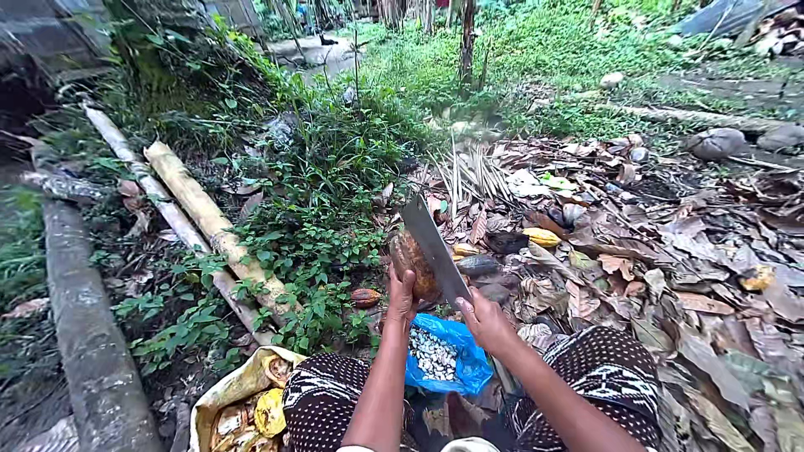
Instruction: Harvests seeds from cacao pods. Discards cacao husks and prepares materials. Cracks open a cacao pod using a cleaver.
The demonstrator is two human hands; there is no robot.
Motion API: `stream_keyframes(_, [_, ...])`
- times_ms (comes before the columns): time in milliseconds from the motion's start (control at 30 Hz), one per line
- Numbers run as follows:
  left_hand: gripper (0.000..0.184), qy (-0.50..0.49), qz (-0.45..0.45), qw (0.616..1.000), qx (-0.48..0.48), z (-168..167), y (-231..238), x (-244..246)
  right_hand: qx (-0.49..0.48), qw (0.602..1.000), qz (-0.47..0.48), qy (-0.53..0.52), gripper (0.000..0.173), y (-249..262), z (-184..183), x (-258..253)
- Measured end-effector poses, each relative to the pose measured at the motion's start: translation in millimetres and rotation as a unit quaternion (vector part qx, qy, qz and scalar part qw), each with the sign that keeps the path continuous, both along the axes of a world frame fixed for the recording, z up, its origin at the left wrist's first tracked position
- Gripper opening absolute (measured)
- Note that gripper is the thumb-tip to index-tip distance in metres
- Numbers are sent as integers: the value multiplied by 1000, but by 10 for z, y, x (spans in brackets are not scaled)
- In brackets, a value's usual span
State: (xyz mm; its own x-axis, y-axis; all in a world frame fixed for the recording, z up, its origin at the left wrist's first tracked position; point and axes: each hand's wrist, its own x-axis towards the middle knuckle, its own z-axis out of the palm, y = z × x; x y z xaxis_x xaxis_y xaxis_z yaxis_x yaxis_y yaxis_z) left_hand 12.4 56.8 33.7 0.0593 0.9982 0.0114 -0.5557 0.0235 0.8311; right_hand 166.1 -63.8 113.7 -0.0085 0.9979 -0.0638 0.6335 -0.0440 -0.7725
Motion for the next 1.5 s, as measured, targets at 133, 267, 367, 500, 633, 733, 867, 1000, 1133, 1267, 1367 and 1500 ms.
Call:
stream_keyframes(133, [135,-99,0,994,-35,-65,-121,64,3,999,-6,-54,45,-140,4,-142])
stream_keyframes(267, [116,-88,33,995,-31,-52,-105,25,115,990,-70,-37,42,-216,-379,-336])
stream_keyframes(367, [108,-60,39,997,-32,-80,-129,-20,67,996,-57,-11,44,-220,-299,-292])
stream_keyframes(500, [130,-71,13,997,-23,-117,-197,20,-58,998,-3,-32,45,-193,180,-89])
stream_keyframes(633, [128,-87,-4,996,-15,-41,-261,140,-82,996,13,-28,42,-207,381,87])
stream_keyframes(733, [122,-122,-4,992,-34,40,-339,279,-55,996,-2,-66,40,-266,432,44])
stream_keyframes(867, [85,-92,103,989,-44,130,-360,440,-1,997,-44,-58,45,-268,161,-152])
stream_keyframes(1000, [105,-38,101,994,-15,-1,-284,293,-52,998,-24,12,45,-237,175,-63])
stream_keyframes(1133, [120,-6,57,998,-5,-99,-113,-88,-121,992,-1,41,45,-364,296,283])
stream_keyframes(1267, [152,-55,36,998,-4,-148,-122,-137,22,998,-42,33,46,-431,90,123])
stream_keyframes(1367, [154,-73,34,997,-2,-225,-206,-85,241,967,-64,55,47,-428,102,25])
stream_keyframes(1500, [155,-74,37,997,-3,-288,-230,15,443,884,-81,125,36,-440,584,24])
